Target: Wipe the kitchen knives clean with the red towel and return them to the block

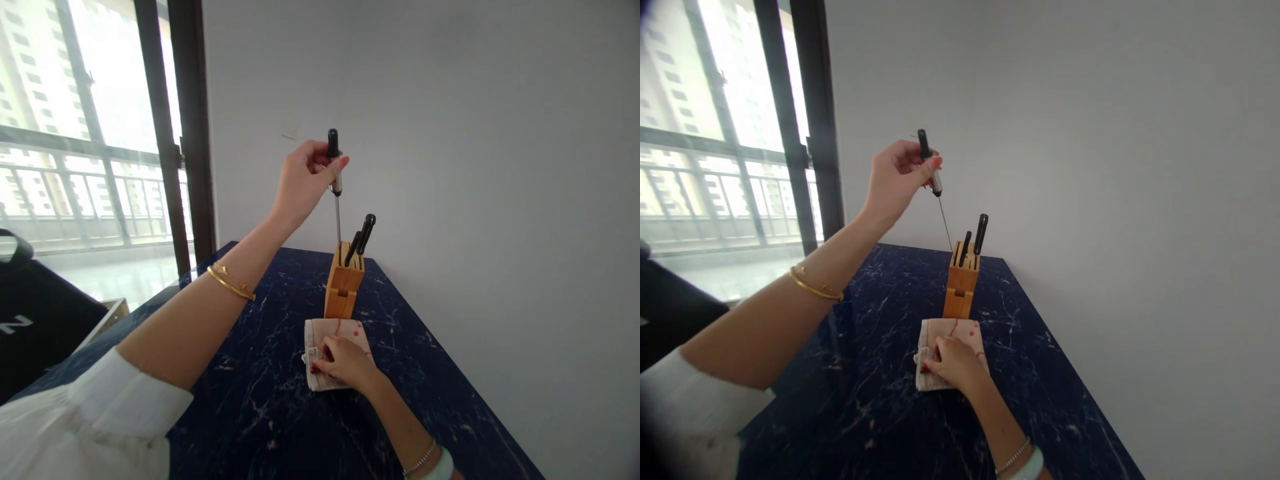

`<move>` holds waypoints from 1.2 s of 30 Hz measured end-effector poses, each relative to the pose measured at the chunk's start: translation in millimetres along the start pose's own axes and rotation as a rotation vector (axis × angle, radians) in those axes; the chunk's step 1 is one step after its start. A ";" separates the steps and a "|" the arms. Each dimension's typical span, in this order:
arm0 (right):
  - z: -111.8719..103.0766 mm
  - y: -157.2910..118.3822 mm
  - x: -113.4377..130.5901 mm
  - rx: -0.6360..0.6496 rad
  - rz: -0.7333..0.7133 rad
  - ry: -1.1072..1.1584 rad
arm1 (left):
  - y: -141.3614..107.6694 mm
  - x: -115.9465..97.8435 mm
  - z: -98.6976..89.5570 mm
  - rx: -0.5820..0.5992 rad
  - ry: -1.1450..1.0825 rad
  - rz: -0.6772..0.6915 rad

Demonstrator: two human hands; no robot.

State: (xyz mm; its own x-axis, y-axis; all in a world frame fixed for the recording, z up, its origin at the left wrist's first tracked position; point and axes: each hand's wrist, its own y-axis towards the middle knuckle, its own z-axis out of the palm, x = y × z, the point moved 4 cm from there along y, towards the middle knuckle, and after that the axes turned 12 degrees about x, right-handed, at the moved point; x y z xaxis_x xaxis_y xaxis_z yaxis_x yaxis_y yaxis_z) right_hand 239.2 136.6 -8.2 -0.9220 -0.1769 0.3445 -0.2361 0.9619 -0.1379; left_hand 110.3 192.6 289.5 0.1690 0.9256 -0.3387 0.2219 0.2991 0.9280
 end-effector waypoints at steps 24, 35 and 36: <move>-1.8 -0.1 0.2 0.007 0.080 0.046 | -201.1 13.7 -70.5 -0.503 -0.098 -0.429; -6.0 6.0 -12.0 -0.067 0.048 0.298 | -288.3 47.6 -58.2 -0.326 -0.525 -0.871; -7.5 5.9 -11.1 -0.091 0.046 0.326 | -292.0 47.9 -55.4 -0.316 -0.561 -0.888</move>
State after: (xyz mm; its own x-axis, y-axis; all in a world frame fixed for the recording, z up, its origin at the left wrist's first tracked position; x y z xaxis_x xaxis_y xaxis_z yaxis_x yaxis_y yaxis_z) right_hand 250.4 145.8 -5.9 -0.7810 -0.0710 0.6205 -0.1548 0.9845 -0.0821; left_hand 0.4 162.5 10.9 0.5014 0.1370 -0.8543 0.2386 0.9272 0.2888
